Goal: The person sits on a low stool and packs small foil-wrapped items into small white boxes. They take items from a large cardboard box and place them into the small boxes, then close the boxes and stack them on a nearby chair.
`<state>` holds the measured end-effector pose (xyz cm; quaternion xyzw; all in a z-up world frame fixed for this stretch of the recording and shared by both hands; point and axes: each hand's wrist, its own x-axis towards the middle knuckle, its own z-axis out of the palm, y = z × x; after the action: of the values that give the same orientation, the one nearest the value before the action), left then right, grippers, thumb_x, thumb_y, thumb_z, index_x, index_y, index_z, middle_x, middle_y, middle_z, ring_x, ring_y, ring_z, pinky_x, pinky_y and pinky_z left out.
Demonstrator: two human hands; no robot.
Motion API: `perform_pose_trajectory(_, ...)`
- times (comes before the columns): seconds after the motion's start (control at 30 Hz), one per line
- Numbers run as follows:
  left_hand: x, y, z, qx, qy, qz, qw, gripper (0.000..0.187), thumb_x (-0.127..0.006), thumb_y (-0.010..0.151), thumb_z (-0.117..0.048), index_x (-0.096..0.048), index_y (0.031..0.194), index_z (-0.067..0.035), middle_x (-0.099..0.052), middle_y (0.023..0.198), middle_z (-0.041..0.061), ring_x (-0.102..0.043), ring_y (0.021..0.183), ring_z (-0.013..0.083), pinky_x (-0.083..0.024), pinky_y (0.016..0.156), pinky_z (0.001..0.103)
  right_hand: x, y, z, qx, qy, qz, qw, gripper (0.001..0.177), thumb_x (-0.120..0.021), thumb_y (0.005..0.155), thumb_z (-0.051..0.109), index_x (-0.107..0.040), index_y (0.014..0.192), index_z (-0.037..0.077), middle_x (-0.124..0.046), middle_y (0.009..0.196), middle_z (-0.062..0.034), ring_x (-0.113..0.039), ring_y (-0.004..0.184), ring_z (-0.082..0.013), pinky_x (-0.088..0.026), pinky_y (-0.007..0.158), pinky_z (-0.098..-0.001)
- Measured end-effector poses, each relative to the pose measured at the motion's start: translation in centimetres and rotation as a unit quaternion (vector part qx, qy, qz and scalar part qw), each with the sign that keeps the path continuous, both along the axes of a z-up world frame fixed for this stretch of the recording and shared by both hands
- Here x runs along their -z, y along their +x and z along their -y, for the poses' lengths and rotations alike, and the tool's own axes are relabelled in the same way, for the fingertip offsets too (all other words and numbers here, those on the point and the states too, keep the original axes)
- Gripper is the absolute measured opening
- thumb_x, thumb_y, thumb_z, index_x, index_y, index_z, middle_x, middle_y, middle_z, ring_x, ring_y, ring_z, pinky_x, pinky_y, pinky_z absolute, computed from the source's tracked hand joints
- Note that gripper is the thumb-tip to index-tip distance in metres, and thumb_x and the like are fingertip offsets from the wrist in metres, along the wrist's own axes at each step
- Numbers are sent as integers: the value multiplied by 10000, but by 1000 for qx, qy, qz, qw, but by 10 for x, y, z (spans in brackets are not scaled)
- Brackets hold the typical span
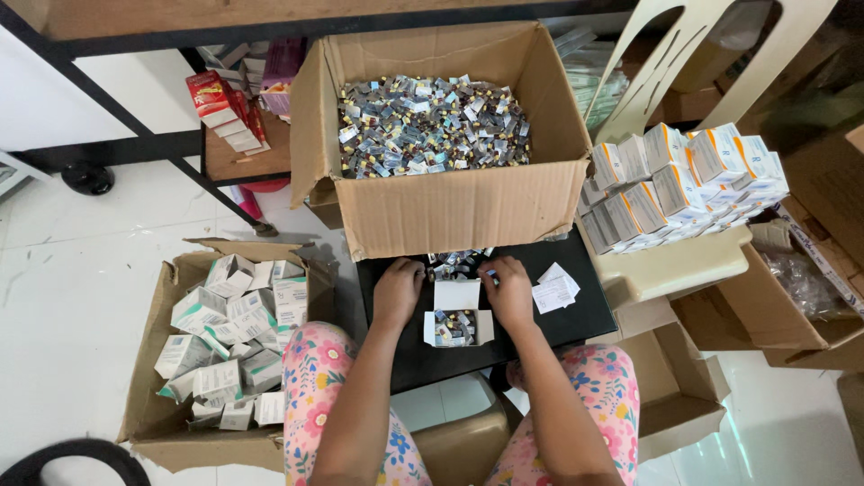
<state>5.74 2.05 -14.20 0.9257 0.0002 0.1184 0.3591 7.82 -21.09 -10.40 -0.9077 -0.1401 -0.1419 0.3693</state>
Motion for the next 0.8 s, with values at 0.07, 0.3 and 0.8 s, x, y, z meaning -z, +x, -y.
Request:
perform_pose_trajectory(0.07, -12, -3, -3, -10, -20, 10, 1000, 99, -720, 857, -110, -739, 946, -70, -712, 989, 117, -693, 892, 337, -553, 754, 434, -28, -6, -2, 16, 67, -27, 997, 97, -767, 846, 50, -730, 935, 38, -687, 948, -137, -668, 816, -313, -538, 717, -405)
perform_pose_trajectory(0.3, -80, -29, -13, 45, -173, 31, 983, 117, -746, 876, -66, -725, 980, -18, -723, 945, 118, -738, 823, 230, -582, 719, 334, -109, -63, 1, -131, 46, -30, 990, 140, -761, 830, 85, -716, 955, 42, -696, 973, -138, -673, 871, -333, -544, 752, -415)
perform_pose_trajectory(0.8, -85, -77, -11, 196, -83, -87, 973, 1098, -980, 538, -252, -383, 1402, 65, -502, 1375, 281, -509, 1264, 457, -436, 985, 452, -45, -55, 22, -63, -36, -253, 965, 293, -777, 854, 279, -729, 1021, 44, -726, 745, -186, -719, 694, -324, -553, 644, -425)
